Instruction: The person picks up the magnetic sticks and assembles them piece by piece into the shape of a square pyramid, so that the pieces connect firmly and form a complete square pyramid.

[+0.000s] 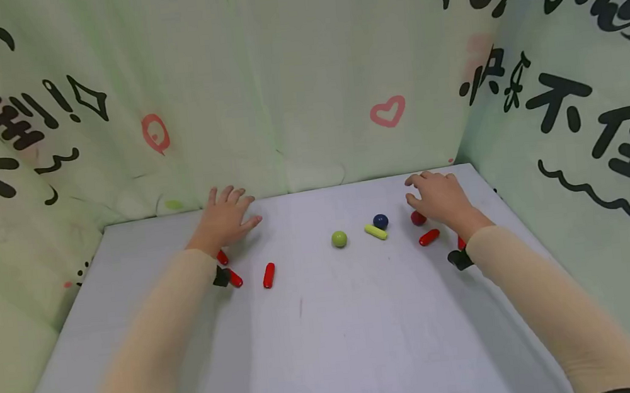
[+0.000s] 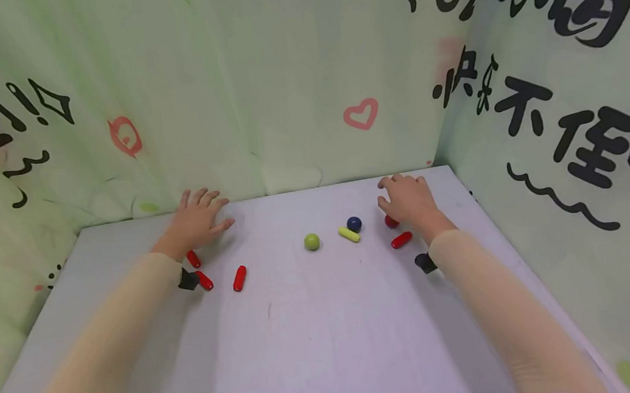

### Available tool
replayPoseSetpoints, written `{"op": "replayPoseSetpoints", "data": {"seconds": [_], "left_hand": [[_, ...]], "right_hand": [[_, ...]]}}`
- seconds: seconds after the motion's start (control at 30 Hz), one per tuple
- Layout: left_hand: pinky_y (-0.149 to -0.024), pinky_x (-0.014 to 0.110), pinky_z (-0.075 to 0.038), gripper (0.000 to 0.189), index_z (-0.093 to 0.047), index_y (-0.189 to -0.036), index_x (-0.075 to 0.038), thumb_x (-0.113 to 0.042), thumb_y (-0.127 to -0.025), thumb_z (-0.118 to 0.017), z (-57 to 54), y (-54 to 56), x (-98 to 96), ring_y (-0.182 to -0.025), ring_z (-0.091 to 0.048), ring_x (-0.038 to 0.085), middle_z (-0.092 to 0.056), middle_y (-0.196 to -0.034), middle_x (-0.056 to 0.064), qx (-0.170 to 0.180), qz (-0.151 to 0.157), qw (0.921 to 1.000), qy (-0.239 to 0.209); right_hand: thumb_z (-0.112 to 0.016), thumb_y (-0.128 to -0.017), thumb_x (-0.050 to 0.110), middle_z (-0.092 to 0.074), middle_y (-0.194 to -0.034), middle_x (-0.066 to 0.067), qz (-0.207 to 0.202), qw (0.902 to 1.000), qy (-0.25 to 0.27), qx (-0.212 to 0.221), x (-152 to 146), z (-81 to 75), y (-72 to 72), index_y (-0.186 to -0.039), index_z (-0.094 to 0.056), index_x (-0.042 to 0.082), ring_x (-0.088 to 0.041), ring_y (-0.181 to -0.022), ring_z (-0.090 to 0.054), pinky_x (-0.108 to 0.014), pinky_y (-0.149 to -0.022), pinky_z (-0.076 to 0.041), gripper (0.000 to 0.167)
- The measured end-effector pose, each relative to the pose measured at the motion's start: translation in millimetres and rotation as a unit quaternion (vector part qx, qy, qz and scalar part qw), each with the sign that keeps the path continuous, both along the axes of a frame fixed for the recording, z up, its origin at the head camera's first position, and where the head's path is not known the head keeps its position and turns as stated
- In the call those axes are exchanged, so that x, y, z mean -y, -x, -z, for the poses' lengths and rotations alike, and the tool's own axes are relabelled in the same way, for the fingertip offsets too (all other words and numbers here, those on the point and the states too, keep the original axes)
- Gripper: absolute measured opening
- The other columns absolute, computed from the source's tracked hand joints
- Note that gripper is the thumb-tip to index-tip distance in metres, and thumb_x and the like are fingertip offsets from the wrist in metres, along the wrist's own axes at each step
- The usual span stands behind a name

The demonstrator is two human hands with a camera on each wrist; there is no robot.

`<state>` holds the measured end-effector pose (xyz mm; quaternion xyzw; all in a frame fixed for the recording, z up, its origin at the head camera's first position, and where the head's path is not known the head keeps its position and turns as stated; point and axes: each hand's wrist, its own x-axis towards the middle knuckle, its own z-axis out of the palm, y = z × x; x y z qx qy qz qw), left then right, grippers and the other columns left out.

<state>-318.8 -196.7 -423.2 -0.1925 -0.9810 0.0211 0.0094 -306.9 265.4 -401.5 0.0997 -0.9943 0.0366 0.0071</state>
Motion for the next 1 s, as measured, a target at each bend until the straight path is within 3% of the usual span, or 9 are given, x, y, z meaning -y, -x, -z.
{"op": "replayPoseSetpoints", "data": {"seconds": [0.2, 0.37, 0.47, 0.57, 0.67, 0.77, 0.87, 1.0], "left_hand": [[-0.126, 0.057, -0.019, 0.040, -0.058, -0.144, -0.012, -0.030, -0.108, -0.053, 12.4, -7.9, -49.7, -0.150, -0.036, 0.037, -0.050, -0.154, 0.014, 0.009, 0.065, 0.9978, 0.006], [-0.124, 0.049, -0.029, 0.041, -0.052, -0.150, -0.013, -0.020, -0.109, -0.050, 19.4, -19.8, -97.5, -0.151, -0.038, 0.030, -0.048, -0.157, 0.009, 0.022, 0.139, 0.9900, -0.013], [-0.122, 0.047, -0.033, 0.050, -0.038, -0.160, -0.017, -0.013, -0.110, -0.044, 22.1, -28.1, -121.0, -0.155, -0.032, 0.025, -0.040, -0.164, 0.004, 0.039, 0.177, 0.9834, -0.015], [-0.118, 0.046, -0.039, 0.059, -0.029, -0.163, -0.021, -0.005, -0.108, -0.041, 25.0, -36.5, -138.2, -0.156, -0.029, 0.022, -0.034, -0.168, 0.000, 0.051, 0.209, 0.9762, -0.027], [-0.113, 0.044, -0.043, 0.058, -0.034, -0.161, -0.022, -0.003, -0.106, -0.040, 29.2, -44.2, -147.3, -0.153, -0.033, 0.021, -0.037, -0.166, -0.002, 0.057, 0.231, 0.9700, -0.047], [-0.111, 0.041, -0.044, 0.051, -0.044, -0.154, -0.021, -0.004, -0.106, -0.044, 33.5, -50.6, -149.1, -0.147, -0.041, 0.022, -0.045, -0.159, -0.001, 0.056, 0.240, 0.9670, -0.063], [-0.110, 0.039, -0.044, 0.045, -0.050, -0.147, -0.020, -0.007, -0.104, -0.051, 36.4, -55.0, -146.4, -0.137, -0.049, 0.023, -0.051, -0.150, 0.001, 0.057, 0.236, 0.9667, -0.081], [-0.102, 0.035, -0.048, 0.045, -0.054, -0.142, -0.019, -0.006, -0.099, -0.057, 37.5, -59.2, -139.3, -0.116, -0.058, 0.022, -0.051, -0.141, 0.006, 0.072, 0.217, 0.9677, -0.106]], "right_hand": [[-0.065, -0.100, 0.026, -0.068, -0.123, -0.018, -0.063, 0.9971, -0.010, -0.041, 34.2, 9.9, -26.3, -0.134, -0.063, 0.009, -0.037, -0.108, -0.066, -0.061, -0.099, -0.047, 0.039], [-0.070, -0.097, 0.024, -0.070, -0.108, -0.014, -0.114, 0.9905, -0.034, -0.069, 55.7, 15.6, -40.0, -0.122, -0.073, 0.007, -0.030, -0.091, -0.068, -0.051, -0.085, -0.053, 0.031], [-0.069, -0.097, 0.024, -0.067, -0.101, -0.012, -0.121, 0.9909, -0.043, -0.042, 64.3, 16.2, -43.6, -0.118, -0.075, 0.006, -0.026, -0.077, -0.065, -0.045, -0.076, -0.053, 0.028], [-0.069, -0.097, 0.028, -0.063, -0.105, -0.013, -0.108, 0.9933, -0.032, 0.024, 67.5, 16.4, -44.7, -0.121, -0.075, 0.006, -0.025, -0.078, -0.062, -0.042, -0.074, -0.054, 0.033], [-0.068, -0.097, 0.030, -0.062, -0.117, -0.014, -0.102, 0.9922, -0.005, 0.072, 66.0, 18.4, -46.0, -0.120, -0.075, 0.006, -0.027, -0.093, -0.062, -0.043, -0.077, -0.056, 0.034], [-0.069, -0.097, 0.028, -0.063, -0.123, -0.013, -0.107, 0.9910, 0.023, 0.078, 62.3, 22.0, -48.3, -0.111, -0.075, 0.009, -0.029, -0.105, -0.062, -0.045, -0.083, -0.058, 0.024], [-0.070, -0.097, 0.026, -0.068, -0.117, -0.010, -0.103, 0.9905, 0.042, 0.082, 58.9, 25.9, -49.4, -0.104, -0.071, 0.013, -0.027, -0.101, -0.063, -0.045, -0.085, -0.058, 0.015], [-0.072, -0.095, 0.026, -0.071, -0.105, -0.006, -0.094, 0.9886, 0.058, 0.101, 58.8, 32.1, -48.3, -0.109, -0.067, 0.013, -0.021, -0.091, -0.063, -0.041, -0.082, -0.057, 0.020]]}}
